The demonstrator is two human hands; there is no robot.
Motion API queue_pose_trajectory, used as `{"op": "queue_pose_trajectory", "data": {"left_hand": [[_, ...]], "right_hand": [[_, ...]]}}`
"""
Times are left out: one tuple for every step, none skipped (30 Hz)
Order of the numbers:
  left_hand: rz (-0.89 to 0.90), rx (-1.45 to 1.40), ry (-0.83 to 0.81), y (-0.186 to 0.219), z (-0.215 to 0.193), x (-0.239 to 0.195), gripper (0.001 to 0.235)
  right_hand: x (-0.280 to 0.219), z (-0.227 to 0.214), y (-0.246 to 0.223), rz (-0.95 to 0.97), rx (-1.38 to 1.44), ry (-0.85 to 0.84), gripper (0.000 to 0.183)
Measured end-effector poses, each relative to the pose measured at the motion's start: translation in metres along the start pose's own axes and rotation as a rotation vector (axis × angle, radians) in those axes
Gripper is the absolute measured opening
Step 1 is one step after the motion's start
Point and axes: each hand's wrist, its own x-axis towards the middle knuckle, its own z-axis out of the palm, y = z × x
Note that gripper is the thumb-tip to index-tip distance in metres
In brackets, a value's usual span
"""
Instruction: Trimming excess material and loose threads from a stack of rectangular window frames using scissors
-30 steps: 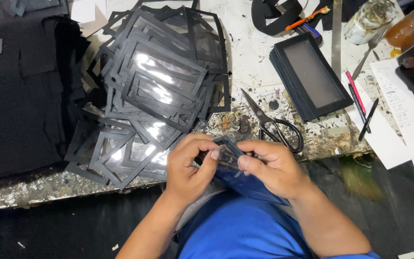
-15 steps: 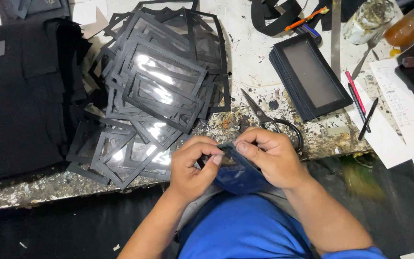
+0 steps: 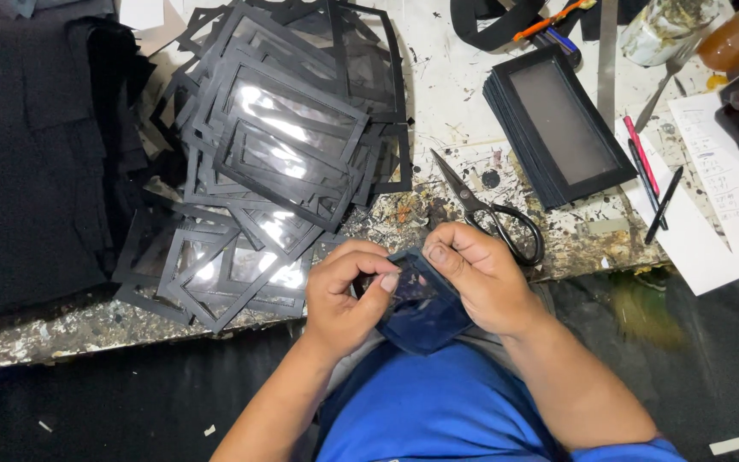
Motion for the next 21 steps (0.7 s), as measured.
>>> {"op": "queue_pose_trajectory", "data": {"left_hand": [[-0.002,0.0,-0.001,-0.001,0.0,0.0,0.005],[-0.001,-0.004,0.003,-0.002,-0.001,-0.001,0.005],[-0.001,-0.009,0.007,-0.003,-0.001,-0.001,0.005],[-0.002,-0.009,0.006,-0.004,-0.001,-0.002,0.005],[-0.003,-0.029,0.021,-0.004,-0.001,-0.002,0.005],[-0.005,-0.048,0.036,-0.005,-0.001,-0.002,0.006],[-0.004,-0.048,0.035,-0.005,-0.003,-0.002,0.006],[0.0,-0.048,0.057,-0.006,-0.005,-0.002,0.007],[0.006,-0.048,0.079,-0.006,-0.008,-0.001,0.008],[0.01,-0.048,0.079,-0.005,-0.01,0.001,0.008],[0.02,-0.027,0.109,-0.004,-0.013,0.002,0.008],[0.03,-0.005,0.14,-0.004,-0.016,0.003,0.009],[0.032,-0.005,0.141,-0.001,-0.018,0.005,0.009],[0.037,0.021,0.143,0.001,-0.02,0.006,0.009],[0.043,0.046,0.143,0.003,-0.021,0.008,0.009],[0.045,0.045,0.142,0.003,-0.021,0.008,0.009],[0.037,0.063,0.19,0.004,-0.021,0.008,0.014],[0.028,0.082,0.238,0.005,-0.022,0.008,0.021],[0.029,0.082,0.238,0.001,-0.024,0.005,0.021],[0.036,0.102,0.28,-0.003,-0.027,0.003,0.026],[0.04,0.123,0.322,-0.007,-0.029,0.0,0.031]], "right_hand": [[0.0,-0.001,0.002,0.001,0.001,0.002,0.021],[0.0,-0.001,0.005,-0.002,0.005,0.012,0.021],[-0.001,-0.002,0.007,-0.006,0.01,0.023,0.022],[-0.001,-0.004,0.011,-0.005,0.011,0.025,0.022],[-0.001,-0.007,0.014,-0.02,0.004,0.051,0.019],[-0.001,-0.009,0.017,-0.034,-0.002,0.077,0.016],[0.0,-0.006,0.008,-0.035,-0.002,0.078,0.016],[0.001,-0.004,-0.002,-0.049,-0.039,0.074,0.019],[0.003,-0.001,-0.011,-0.065,-0.078,0.069,0.03],[0.003,-0.005,-0.013,-0.069,-0.079,0.069,0.03],[0.003,-0.009,-0.014,-0.073,-0.165,-0.02,0.028],[0.003,-0.013,-0.016,-0.078,-0.251,-0.108,0.028],[0.003,-0.014,-0.013,-0.08,-0.252,-0.109,0.028],[0.002,-0.015,-0.01,-0.118,-0.319,-0.097,0.018],[0.001,-0.017,-0.007,-0.155,-0.386,-0.083,0.009],[0.001,-0.015,-0.011,-0.157,-0.388,-0.082,0.009],[0.001,-0.013,-0.015,-0.328,-0.484,-0.004,0.011],[0.001,-0.011,-0.019,-0.5,-0.578,0.075,0.013],[0.003,-0.012,-0.022,-0.501,-0.579,0.075,0.013],[0.005,-0.013,-0.024,-0.682,-0.679,0.097,0.017],[0.006,-0.014,-0.027,-0.861,-0.779,0.118,0.023]]}}
